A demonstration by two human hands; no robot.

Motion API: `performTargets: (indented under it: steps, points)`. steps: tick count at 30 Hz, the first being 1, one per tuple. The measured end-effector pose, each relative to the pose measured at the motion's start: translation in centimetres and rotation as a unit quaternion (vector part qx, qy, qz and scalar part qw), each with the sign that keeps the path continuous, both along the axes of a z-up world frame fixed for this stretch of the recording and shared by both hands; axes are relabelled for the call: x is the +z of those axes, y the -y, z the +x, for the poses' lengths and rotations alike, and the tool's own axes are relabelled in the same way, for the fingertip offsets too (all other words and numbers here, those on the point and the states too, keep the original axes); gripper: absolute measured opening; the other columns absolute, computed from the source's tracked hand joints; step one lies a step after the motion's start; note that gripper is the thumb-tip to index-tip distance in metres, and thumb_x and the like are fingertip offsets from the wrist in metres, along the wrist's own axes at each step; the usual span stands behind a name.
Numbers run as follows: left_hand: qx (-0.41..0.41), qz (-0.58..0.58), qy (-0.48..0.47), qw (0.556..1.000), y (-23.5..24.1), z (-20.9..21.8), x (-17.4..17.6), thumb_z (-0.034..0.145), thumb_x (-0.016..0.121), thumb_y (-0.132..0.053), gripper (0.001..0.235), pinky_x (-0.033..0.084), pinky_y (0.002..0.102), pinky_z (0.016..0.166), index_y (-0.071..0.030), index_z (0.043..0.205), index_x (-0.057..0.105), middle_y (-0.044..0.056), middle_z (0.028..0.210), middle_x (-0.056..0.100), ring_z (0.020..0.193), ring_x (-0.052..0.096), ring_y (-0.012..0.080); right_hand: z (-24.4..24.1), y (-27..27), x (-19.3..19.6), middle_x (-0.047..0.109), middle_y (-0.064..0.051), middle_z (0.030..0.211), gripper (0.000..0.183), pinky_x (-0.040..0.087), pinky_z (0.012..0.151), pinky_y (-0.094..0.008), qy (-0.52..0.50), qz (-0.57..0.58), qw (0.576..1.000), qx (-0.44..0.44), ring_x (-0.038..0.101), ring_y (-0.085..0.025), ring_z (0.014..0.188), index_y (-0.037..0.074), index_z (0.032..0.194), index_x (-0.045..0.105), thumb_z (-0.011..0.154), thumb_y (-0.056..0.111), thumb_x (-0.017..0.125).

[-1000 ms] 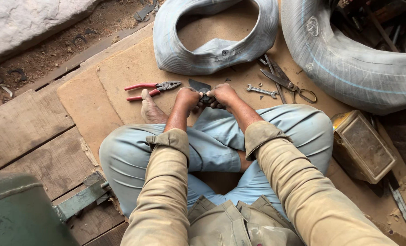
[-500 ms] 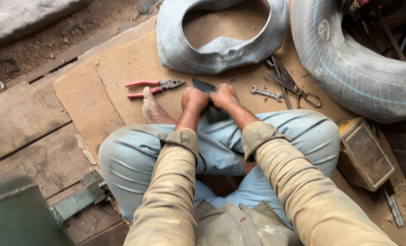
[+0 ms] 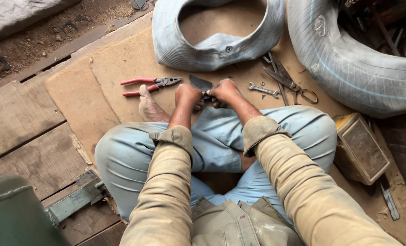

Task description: The person sits on the floor and uses pliers and a wrench to remove a valve stem from a tire. They then cut a piece of rubber with shears and place it into the tire's valve hole. Finally, they retrieve a small item from a toolbox.

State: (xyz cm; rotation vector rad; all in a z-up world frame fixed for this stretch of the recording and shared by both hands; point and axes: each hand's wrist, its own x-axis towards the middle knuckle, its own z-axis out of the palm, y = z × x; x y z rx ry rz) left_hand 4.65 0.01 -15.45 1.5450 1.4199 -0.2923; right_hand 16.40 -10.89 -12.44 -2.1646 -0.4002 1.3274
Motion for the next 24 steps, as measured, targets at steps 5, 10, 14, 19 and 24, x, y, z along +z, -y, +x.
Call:
performTargets:
  steps: [5,10,14,19,24]
  points:
    - [-0.023,0.045,-0.048,0.998,0.4,0.6,0.1,0.081,0.074,-0.022,0.025,0.062,0.039,0.076,0.000,0.092,0.079,0.020,0.093,0.078,0.085,0.079,0.0278,-0.1,-0.8,-0.1,0.071,-0.010,0.062,0.027,0.052,0.045,-0.034,0.053,-0.087,0.993,0.053,0.065,-0.017,0.047,-0.001,0.074,0.075,0.086,0.022,0.080]
    - [-0.033,0.053,-0.065,0.996,1.0,0.8,2.8,0.073,0.083,-0.033,0.042,0.059,0.042,0.086,-0.002,0.099,0.077,0.020,0.108,0.074,0.104,0.073,0.0319,1.3,-1.1,-3.9,0.071,-0.013,0.063,0.030,0.054,0.049,-0.032,0.156,-0.028,0.982,0.105,0.068,-0.017,0.050,-0.002,0.077,0.075,0.082,0.026,0.083]
    - [0.023,0.081,-0.021,0.996,0.6,-0.3,2.4,0.076,0.076,-0.030,0.035,0.057,0.045,0.087,-0.005,0.100,0.077,0.020,0.107,0.072,0.103,0.072,0.0346,1.5,1.3,-3.5,0.075,-0.012,0.073,0.022,0.059,0.052,-0.038,0.073,0.053,0.996,0.011,0.073,-0.022,0.056,0.002,0.087,0.077,0.082,0.023,0.076]
    - [0.199,0.164,0.085,0.962,-0.7,-1.3,2.7,0.079,0.073,-0.038,0.037,0.055,0.046,0.084,-0.004,0.093,0.074,0.019,0.092,0.074,0.090,0.072,0.0366,0.6,1.9,-0.6,0.070,-0.013,0.110,0.039,0.052,0.089,-0.046,0.361,0.090,0.916,0.148,0.065,-0.033,0.105,0.006,0.105,0.075,0.077,0.032,0.084]
    - [0.262,0.203,0.149,0.932,-1.0,-0.7,2.3,0.076,0.073,-0.037,0.035,0.055,0.043,0.081,-0.003,0.082,0.072,0.017,0.081,0.074,0.080,0.072,0.0330,-2.5,0.4,-0.7,0.053,-0.014,0.134,0.072,0.042,0.105,-0.045,0.403,0.051,0.878,0.252,0.048,-0.034,0.127,0.005,0.133,0.059,0.076,0.039,0.087]
